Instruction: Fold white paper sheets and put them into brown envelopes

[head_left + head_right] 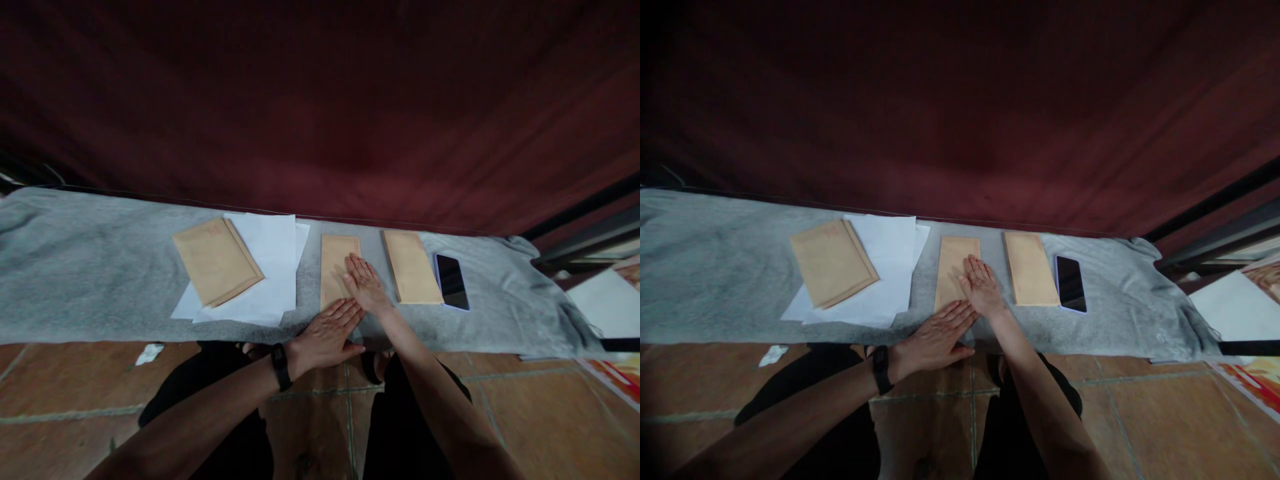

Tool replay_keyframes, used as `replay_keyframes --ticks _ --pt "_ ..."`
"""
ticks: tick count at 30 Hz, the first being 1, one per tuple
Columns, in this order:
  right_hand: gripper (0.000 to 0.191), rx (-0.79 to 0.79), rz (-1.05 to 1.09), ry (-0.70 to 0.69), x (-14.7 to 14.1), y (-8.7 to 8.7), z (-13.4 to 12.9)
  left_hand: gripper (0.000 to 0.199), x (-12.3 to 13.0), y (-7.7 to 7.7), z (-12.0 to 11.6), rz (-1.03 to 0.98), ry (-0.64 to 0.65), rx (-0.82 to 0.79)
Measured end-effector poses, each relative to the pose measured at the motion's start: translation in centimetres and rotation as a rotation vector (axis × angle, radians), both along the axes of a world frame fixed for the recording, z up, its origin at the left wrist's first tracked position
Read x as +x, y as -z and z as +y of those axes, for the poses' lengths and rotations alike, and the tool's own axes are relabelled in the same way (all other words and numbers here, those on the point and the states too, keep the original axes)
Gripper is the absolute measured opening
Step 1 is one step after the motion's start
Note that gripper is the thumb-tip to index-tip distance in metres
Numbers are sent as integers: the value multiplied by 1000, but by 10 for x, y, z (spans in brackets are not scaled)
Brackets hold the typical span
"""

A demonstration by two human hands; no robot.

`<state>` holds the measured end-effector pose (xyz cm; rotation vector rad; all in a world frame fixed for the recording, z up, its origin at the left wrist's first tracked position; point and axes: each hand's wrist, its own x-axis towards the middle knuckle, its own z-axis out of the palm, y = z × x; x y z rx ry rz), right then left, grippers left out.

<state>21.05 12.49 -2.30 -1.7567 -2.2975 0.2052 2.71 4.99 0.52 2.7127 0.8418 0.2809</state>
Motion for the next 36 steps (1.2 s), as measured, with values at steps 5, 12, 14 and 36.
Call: replay_keyframes --ticks 5,12,14,36 --pt "59 81 -15 86 0 5 12 77 -2 -1 -1 9 15 0" --pt "61 174 -19 147 -6 7 13 80 -3 8 -12 8 -102 83" --pt "62 193 -16 169 -6 8 11 85 -3 10 -15 10 -146 105" --pt "57 83 10 61 -29 0 -47 65 3 32 40 -59 -374 183"
